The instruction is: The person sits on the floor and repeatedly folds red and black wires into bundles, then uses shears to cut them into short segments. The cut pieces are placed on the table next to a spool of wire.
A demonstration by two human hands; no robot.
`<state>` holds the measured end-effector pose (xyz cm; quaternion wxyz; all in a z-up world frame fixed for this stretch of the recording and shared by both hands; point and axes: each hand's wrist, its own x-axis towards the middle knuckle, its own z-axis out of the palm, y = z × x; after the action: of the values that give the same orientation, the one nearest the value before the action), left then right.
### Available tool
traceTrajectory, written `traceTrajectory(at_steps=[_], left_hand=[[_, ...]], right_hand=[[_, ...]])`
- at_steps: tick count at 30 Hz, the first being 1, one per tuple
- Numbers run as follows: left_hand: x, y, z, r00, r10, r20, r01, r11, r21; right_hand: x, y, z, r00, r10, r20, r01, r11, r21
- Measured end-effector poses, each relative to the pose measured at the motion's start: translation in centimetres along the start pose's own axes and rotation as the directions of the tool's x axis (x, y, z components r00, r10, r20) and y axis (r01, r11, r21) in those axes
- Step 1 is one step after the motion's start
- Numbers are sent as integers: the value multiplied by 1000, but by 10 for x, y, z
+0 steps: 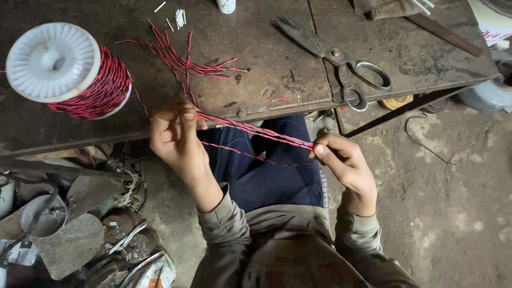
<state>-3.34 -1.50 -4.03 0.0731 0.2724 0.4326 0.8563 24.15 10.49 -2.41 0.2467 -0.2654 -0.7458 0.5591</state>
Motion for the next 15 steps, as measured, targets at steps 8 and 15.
traceTrajectory(at_steps=[8,15], left_hand=[[-26,92,39,868,63,492,-409,651,639],[-38,70,85,580,-113,807,-412,814,410]], right_hand=[[12,-18,-9,956,-249,158,269,956,-121],[18,-31,-18,908,-320,271,376,907,-188]])
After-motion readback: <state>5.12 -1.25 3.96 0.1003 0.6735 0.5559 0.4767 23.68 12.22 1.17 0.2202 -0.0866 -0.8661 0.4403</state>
